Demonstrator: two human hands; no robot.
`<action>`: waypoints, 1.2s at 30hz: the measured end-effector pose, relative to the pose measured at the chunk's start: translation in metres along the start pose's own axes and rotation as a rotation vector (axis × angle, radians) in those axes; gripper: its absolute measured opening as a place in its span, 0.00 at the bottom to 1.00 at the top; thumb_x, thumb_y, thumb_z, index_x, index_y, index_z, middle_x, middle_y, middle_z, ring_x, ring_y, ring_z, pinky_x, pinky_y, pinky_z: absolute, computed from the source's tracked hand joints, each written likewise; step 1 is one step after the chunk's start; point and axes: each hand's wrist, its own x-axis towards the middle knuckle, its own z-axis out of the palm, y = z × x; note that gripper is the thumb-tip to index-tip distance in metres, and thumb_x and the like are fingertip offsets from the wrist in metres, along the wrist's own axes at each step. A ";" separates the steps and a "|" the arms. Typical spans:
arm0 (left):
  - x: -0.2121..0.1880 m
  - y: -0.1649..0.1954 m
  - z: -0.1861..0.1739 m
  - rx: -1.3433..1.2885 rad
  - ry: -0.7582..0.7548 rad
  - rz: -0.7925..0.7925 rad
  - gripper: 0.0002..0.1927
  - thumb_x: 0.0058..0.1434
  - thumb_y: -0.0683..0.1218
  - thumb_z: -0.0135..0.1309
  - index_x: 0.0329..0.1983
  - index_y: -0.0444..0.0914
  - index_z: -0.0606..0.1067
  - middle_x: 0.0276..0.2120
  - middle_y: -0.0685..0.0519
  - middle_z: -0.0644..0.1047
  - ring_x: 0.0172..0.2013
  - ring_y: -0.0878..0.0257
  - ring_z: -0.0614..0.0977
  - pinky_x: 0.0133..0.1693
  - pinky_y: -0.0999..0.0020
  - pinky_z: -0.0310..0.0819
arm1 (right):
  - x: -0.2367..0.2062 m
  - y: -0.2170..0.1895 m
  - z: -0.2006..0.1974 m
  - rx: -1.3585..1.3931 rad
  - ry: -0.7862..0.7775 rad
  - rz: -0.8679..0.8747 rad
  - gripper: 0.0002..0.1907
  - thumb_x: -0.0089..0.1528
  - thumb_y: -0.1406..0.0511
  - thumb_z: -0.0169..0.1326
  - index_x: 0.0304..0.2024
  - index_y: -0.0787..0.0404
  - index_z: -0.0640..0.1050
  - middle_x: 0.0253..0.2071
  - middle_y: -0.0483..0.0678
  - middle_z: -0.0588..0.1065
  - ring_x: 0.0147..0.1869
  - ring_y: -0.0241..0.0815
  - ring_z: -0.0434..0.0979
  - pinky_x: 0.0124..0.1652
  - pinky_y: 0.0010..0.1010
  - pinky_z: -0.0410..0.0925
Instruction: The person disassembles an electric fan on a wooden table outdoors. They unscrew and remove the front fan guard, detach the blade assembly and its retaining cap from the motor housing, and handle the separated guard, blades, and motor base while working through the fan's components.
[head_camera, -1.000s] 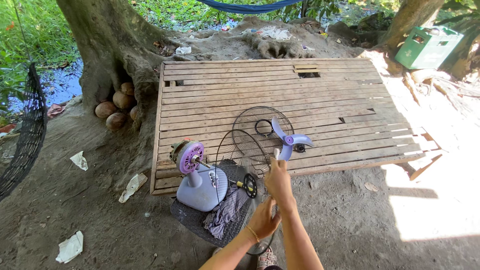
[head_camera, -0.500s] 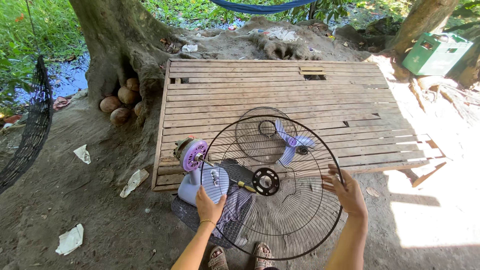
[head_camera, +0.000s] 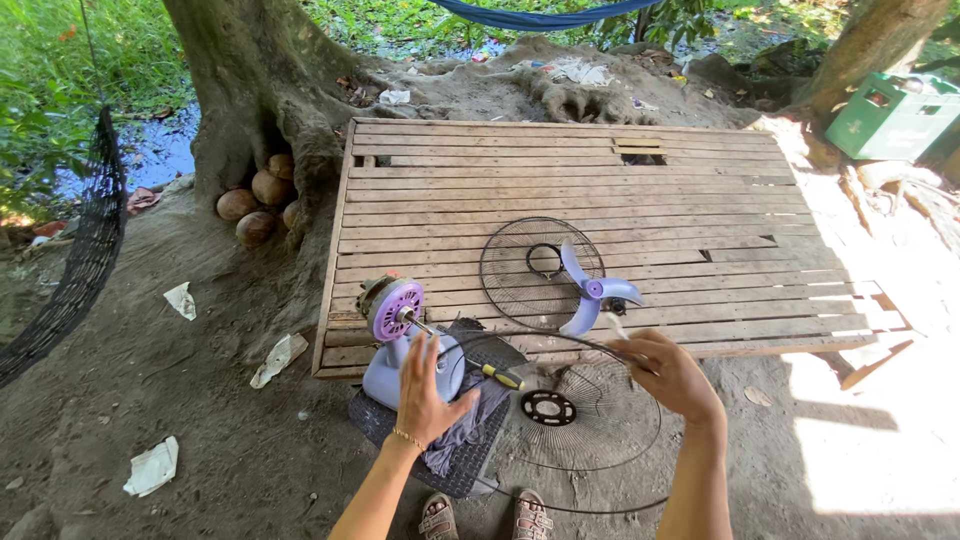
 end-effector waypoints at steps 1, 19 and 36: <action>0.008 -0.001 -0.005 -0.063 0.075 0.145 0.57 0.55 0.70 0.59 0.74 0.29 0.54 0.69 0.31 0.64 0.72 0.45 0.60 0.70 0.52 0.54 | 0.011 -0.007 0.003 -0.126 -0.051 -0.028 0.23 0.54 0.78 0.56 0.51 0.59 0.82 0.48 0.45 0.77 0.52 0.37 0.79 0.50 0.31 0.73; -0.063 -0.063 -0.086 -0.088 0.452 -0.332 0.18 0.67 0.37 0.53 0.60 0.38 0.76 0.44 0.47 0.82 0.43 0.57 0.86 0.41 0.67 0.82 | 0.181 -0.056 0.172 -0.673 0.271 -0.514 0.25 0.47 0.63 0.70 0.48 0.54 0.83 0.43 0.45 0.79 0.48 0.51 0.71 0.45 0.45 0.61; -0.067 -0.059 -0.088 -0.035 0.453 -0.388 0.20 0.69 0.37 0.50 0.63 0.39 0.74 0.47 0.47 0.81 0.45 0.56 0.85 0.43 0.66 0.83 | 0.212 -0.034 0.173 -0.539 0.282 -0.444 0.11 0.58 0.72 0.62 0.43 0.57 0.85 0.37 0.48 0.78 0.42 0.49 0.78 0.43 0.40 0.72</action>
